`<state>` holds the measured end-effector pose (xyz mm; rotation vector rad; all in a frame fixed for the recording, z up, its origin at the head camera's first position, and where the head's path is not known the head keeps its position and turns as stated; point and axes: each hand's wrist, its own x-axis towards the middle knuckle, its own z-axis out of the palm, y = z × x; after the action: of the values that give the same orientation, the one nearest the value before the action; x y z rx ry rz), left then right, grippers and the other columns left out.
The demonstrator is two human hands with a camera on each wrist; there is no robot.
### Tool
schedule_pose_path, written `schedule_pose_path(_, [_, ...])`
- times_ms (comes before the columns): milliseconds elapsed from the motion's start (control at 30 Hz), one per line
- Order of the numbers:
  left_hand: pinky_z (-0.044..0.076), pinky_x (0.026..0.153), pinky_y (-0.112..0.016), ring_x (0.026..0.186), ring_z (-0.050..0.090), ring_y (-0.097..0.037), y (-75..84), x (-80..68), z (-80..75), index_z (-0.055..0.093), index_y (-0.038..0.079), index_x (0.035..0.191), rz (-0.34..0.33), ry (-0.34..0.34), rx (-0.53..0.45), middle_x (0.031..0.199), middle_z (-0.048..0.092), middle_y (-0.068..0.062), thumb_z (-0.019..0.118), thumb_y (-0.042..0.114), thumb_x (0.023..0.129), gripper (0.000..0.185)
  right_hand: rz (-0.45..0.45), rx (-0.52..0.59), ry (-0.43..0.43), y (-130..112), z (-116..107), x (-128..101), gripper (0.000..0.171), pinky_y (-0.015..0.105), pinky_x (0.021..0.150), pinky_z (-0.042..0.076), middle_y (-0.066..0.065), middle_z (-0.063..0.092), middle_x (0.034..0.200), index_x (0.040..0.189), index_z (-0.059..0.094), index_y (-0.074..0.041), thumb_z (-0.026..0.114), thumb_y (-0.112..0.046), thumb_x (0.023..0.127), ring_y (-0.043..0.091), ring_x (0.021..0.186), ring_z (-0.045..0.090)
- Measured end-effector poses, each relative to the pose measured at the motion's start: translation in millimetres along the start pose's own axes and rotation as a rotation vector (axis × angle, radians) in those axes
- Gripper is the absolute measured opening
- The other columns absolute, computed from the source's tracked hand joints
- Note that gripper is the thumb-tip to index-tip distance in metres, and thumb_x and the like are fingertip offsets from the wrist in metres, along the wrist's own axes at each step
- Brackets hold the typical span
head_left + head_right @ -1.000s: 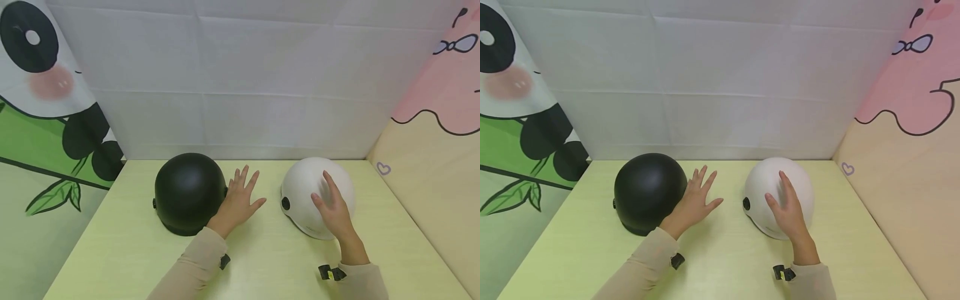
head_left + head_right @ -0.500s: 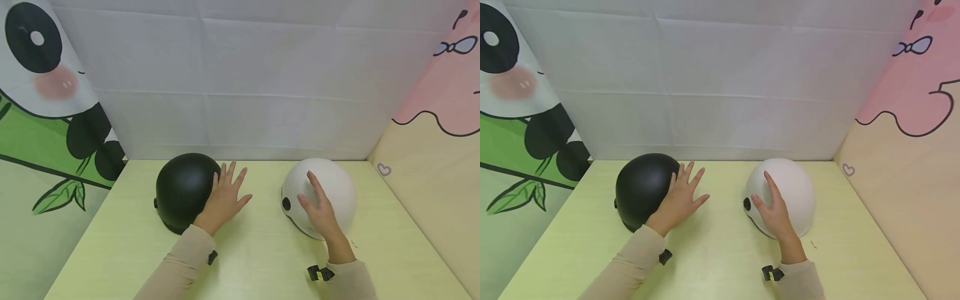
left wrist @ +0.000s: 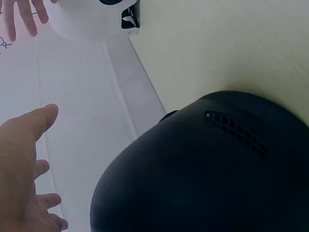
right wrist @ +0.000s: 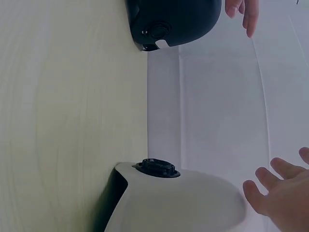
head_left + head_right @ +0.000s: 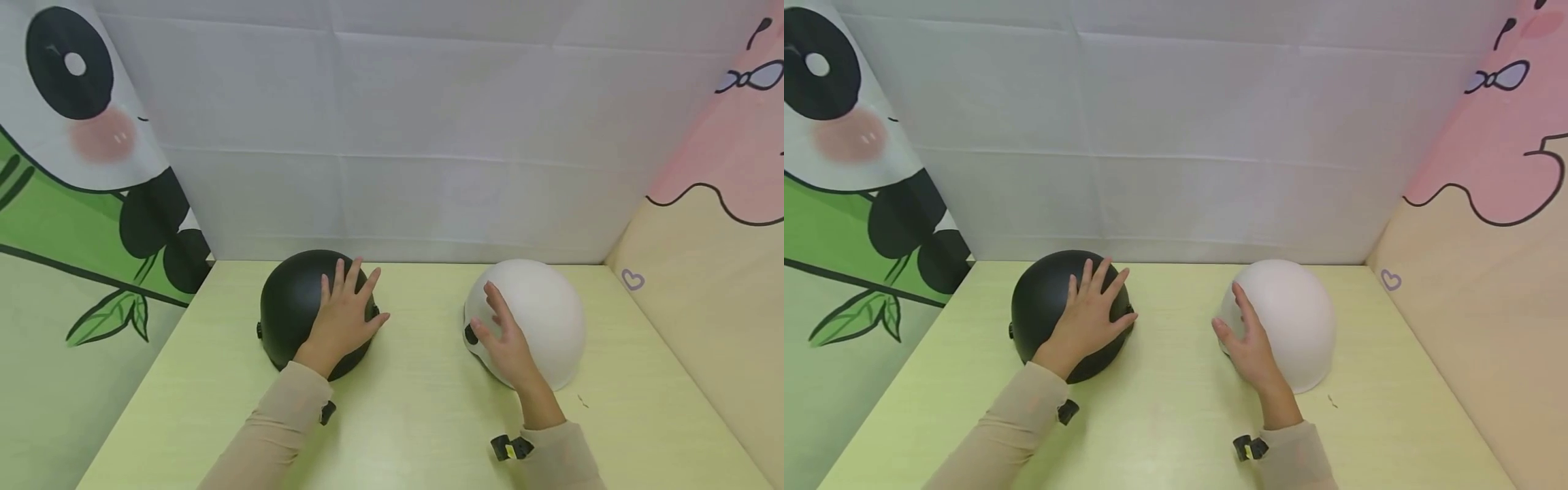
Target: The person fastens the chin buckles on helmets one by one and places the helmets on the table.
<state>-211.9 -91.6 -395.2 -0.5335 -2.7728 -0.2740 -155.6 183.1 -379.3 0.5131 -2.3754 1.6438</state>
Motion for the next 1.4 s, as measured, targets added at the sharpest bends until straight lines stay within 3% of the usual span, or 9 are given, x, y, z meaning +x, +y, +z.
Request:
schedule_pose_path(433, [0.004,0.095,-0.065,0.131,-0.001,-0.042,-13.7,-4.4,-0.1,0.025,0.02,0.144,-0.067,0.031,0.071,0.147,0.015,-0.014,0.051,0.051,0.087,0.071,0.037,0.096,-0.031,5.2,25.7,6.7,0.059,0.053,0.097,0.023,0.02,0.024,0.142,0.142,0.017,0.002,0.049,-0.006,0.093,0.039,0.125,0.026])
schedule_pose_path(633, [0.001,0.094,-0.066,0.13,-0.003,-0.042,-19.5,-5.2,0.3,0.021,0.021,0.145,-0.114,0.007,0.081,0.147,0.014,-0.014,0.048,0.054,0.087,0.072,0.059,0.126,-0.05,9.3,40.5,9.8,0.059,0.051,0.097,0.026,0.02,0.026,0.141,0.142,0.019,0.001,0.05,-0.009,0.093,0.036,0.125,0.03])
schedule_pose_path(767, [0.0,0.094,-0.066,0.13,-0.003,-0.043,-21.4,-5.7,0.3,0.022,0.022,0.145,-0.129,0.005,0.065,0.148,0.013,-0.013,0.048,0.055,0.086,0.072,0.072,0.121,-0.057,21.4,50.5,12.4,0.06,0.048,0.096,0.029,0.017,0.03,0.14,0.143,0.021,-0.005,0.052,-0.018,0.093,0.034,0.124,0.032])
schedule_pose_path(933, [0.0,0.094,-0.066,0.13,-0.003,-0.042,-24.9,-6.7,-0.3,0.024,0.021,0.144,-0.148,0.013,0.055,0.147,0.013,-0.013,0.047,0.055,0.086,0.072,0.072,0.192,-0.057,46.0,65.9,16.7,0.061,0.043,0.096,0.032,0.01,0.031,0.141,0.144,0.022,-0.015,0.053,-0.031,0.092,0.03,0.123,0.034])
schedule_pose_path(1167, [0.0,0.093,-0.066,0.13,-0.002,-0.043,-30.8,-8.9,-4.7,0.024,0.019,0.144,-0.167,0.027,0.04,0.146,0.016,-0.015,0.047,0.054,0.087,0.071,0.122,0.323,-0.073,46.7,88.2,18.3,0.062,0.044,0.095,0.033,0.011,0.03,0.141,0.143,0.023,-0.014,0.053,-0.03,0.092,0.034,0.123,0.033])
schedule_pose_path(1400, [0.0,0.093,-0.067,0.13,-0.001,-0.044,-36.5,-12.7,-7.6,0.023,0.019,0.145,-0.185,0.038,0.03,0.146,0.017,-0.016,0.048,0.054,0.086,0.072,0.169,0.368,-0.077,44.1,102.5,20.1,0.06,0.044,0.096,0.031,0.011,0.03,0.141,0.143,0.024,-0.013,0.053,-0.024,0.093,0.032,0.123,0.033])
